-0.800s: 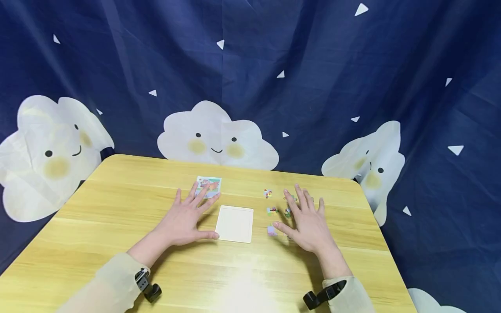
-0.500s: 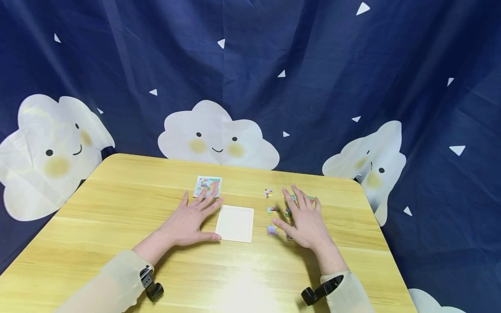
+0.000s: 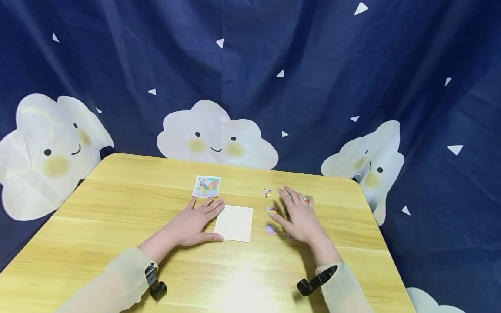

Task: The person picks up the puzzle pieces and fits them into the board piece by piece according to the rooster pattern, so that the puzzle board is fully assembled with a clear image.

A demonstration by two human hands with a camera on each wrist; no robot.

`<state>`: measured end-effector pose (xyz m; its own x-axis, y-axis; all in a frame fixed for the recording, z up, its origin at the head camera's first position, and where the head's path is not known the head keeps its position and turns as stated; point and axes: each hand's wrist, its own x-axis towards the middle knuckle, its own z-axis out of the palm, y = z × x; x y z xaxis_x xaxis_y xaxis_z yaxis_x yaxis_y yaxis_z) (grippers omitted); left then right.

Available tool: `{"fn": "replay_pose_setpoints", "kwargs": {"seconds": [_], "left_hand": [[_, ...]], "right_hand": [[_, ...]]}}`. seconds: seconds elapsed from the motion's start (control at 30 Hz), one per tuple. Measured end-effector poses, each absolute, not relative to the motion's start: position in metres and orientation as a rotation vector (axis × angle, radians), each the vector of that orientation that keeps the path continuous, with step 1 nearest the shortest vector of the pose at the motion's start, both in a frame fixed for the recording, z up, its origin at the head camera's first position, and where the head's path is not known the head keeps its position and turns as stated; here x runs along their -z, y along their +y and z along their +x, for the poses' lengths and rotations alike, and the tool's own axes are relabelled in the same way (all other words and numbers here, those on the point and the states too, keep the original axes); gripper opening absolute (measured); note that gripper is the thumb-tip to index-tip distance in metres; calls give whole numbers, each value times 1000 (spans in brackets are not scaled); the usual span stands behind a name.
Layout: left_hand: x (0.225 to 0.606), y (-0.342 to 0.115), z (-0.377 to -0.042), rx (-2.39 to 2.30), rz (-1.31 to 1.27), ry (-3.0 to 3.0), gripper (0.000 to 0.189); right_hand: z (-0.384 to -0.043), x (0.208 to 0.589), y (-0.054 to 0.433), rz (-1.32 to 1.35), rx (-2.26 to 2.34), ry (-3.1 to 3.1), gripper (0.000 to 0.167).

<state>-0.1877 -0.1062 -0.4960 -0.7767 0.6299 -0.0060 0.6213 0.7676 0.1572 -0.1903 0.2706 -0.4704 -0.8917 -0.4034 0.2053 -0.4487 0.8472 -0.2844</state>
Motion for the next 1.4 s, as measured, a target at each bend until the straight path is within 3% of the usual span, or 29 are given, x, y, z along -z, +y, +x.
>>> {"fn": "replay_pose_setpoints", "kwargs": {"seconds": [0.73,1.13,1.4], "left_hand": [[494,-109,-188,-357,926,2833,111],[496,-102,-188,-340,914,2838,111],[496,-104,-188,-385,923,2831,110]], "right_hand": [[-249,477,253,673,-790,-2984,71],[-263,484,240,598,-779,-3035,41],[-268,486,232,517,-916,-3063,33]]}}
